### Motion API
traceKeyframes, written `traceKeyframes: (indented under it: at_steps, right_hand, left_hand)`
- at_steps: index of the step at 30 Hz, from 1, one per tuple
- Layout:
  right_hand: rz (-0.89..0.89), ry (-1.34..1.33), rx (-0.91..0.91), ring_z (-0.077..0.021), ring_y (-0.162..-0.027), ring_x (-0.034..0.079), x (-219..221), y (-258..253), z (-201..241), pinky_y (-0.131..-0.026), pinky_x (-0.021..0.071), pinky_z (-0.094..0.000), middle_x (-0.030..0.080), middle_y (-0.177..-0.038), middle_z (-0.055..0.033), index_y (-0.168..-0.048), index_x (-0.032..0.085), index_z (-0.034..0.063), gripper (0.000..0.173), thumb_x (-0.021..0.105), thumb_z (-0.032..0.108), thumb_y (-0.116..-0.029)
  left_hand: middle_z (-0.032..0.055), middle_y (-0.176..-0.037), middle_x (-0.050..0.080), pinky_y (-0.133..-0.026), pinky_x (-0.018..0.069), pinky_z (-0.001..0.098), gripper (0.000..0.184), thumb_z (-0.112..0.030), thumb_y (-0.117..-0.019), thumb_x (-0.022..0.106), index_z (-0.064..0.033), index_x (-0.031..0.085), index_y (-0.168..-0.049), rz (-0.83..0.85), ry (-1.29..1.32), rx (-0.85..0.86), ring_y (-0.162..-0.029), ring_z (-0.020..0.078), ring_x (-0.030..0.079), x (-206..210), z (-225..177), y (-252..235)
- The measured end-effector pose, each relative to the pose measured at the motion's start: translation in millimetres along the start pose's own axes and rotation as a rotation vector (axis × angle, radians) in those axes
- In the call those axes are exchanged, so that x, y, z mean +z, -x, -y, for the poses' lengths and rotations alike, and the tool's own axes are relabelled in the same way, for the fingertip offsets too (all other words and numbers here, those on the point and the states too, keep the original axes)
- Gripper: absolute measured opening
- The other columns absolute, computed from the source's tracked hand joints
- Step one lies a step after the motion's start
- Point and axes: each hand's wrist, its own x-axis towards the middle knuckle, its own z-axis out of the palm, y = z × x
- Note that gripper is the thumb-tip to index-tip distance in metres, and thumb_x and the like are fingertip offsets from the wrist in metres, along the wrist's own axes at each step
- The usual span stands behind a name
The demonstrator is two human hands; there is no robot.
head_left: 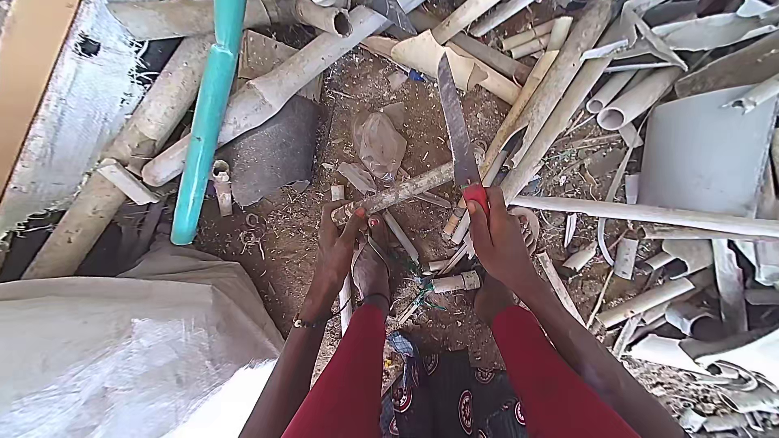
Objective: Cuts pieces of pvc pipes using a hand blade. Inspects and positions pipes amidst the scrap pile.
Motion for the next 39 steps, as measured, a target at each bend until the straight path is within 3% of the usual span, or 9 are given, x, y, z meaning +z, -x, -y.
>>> traceKeyframes:
  at_steps: [39]
  right_hand:
    - [-0.031,0.022,-0.024,-0.0133,-0.049,0.053,5.4,0.9,-4.9,-0.05,0.0494,-0.0335,0.047,-0.061,-0.0002,-0.13,0.048,0.0048,0.038,0.037,0.035,-0.1099]
  left_hand:
    - [0.0019,-0.079,0.062,-0.059,0.0544,0.0234,0.038,-0.027,-0.1069,0.052,-0.0078,0.043,-0.139,0.031,-0.035,-0.036,-0.061,0.0081,0.063,-1.6,1.4,2.5]
